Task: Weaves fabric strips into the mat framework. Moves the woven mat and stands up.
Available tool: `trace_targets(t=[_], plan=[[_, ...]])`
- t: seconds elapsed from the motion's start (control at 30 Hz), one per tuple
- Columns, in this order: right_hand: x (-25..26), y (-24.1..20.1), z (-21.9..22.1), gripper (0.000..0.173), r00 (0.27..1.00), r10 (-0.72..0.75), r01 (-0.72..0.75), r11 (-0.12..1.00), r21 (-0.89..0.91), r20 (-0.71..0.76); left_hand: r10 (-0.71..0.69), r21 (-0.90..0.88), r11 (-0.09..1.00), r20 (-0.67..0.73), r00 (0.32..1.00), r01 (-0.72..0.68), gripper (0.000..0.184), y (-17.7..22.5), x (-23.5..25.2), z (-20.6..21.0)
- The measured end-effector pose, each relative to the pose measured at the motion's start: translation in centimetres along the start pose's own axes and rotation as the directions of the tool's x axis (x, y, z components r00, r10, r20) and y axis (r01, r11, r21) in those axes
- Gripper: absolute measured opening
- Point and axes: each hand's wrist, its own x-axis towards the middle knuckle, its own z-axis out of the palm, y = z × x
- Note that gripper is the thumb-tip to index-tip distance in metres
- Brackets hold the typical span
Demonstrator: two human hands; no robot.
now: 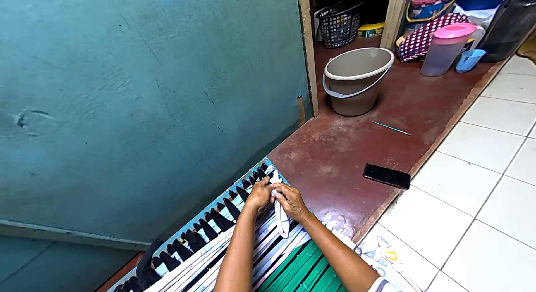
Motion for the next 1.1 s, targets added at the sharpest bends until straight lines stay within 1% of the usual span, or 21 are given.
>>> trace_targets(t=[0.03, 0.1, 0.13, 0.17, 0.23, 0.33, 0.5, 0.63, 0.77, 0.93, 1.0, 1.1], plan=[[0.0, 0.0, 0.0, 0.020, 1.000, 0.022, -0.022, 0.999, 0.029, -0.017, -0.024, -0.121, 0.992, 0.002, 1.000, 0.024, 0.046, 0.0, 0.0, 0.0], [0.0, 0.1, 0.1, 0.019, 0.995, 0.081, -0.074, 0.992, 0.106, -0.059, -0.050, -0.321, 0.947, -0.037, 0.998, 0.035, 0.037, -0.3, 0.1, 0.4], [0.1, 0.1, 0.2, 0.019, 0.991, 0.114, -0.103, 0.985, 0.136, -0.072, -0.054, -0.376, 0.926, -0.048, 0.997, 0.032, 0.028, -0.4, 0.2, 0.6], [0.2, 0.0, 0.2, 0.018, 0.987, 0.138, -0.125, 0.980, 0.154, -0.083, -0.060, -0.412, 0.911, -0.058, 0.997, 0.031, 0.025, -0.3, 0.3, 0.7], [0.3, -0.1, 0.3, 0.018, 0.982, 0.165, -0.148, 0.974, 0.170, -0.096, -0.084, -0.451, 0.892, -0.089, 0.992, 0.035, 0.025, -0.2, 0.4, 1.0], [0.4, -0.1, 0.5, 0.018, 0.977, 0.176, -0.153, 0.972, 0.176, -0.117, -0.105, -0.480, 0.876, -0.130, 0.986, 0.030, 0.019, 0.0, 0.7, 1.2], [0.7, -0.4, 0.7, 0.017, 0.968, 0.207, -0.185, 0.970, 0.156, -0.139, -0.120, -0.516, 0.856, -0.140, 0.983, 0.031, 0.015, -0.3, 1.3, 1.6], [0.8, -0.5, 0.8, 0.017, 0.966, 0.217, -0.198, 0.971, 0.134, -0.143, -0.098, -0.621, 0.784, -0.158, 0.982, -0.021, 0.013, -0.9, 1.5, 2.2], [1.0, -1.0, 0.7, 0.015, 0.956, 0.259, -0.238, 0.959, 0.152, -0.140, -0.038, -0.747, 0.662, -0.114, 0.993, -0.060, 0.014, -1.7, 1.2, 2.5], [1.2, -1.3, 0.5, 0.015, 0.933, 0.327, -0.296, 0.935, 0.194, -0.153, 0.072, -0.840, 0.538, -0.032, 0.997, -0.065, 0.019, -2.5, 1.2, 2.1], [1.7, -1.7, 0.5, 0.014, 0.914, 0.374, -0.337, 0.916, 0.216, -0.161, 0.086, -0.848, 0.528, 0.001, 0.996, -0.044, 0.025, -2.7, 1.2, 1.7], [2.8, -2.8, 0.5, 0.014, 0.854, 0.500, -0.471, 0.861, 0.194, -0.144, 0.052, -0.822, 0.569, 0.018, 0.998, -0.015, 0.022, -2.4, 1.3, 1.5]])
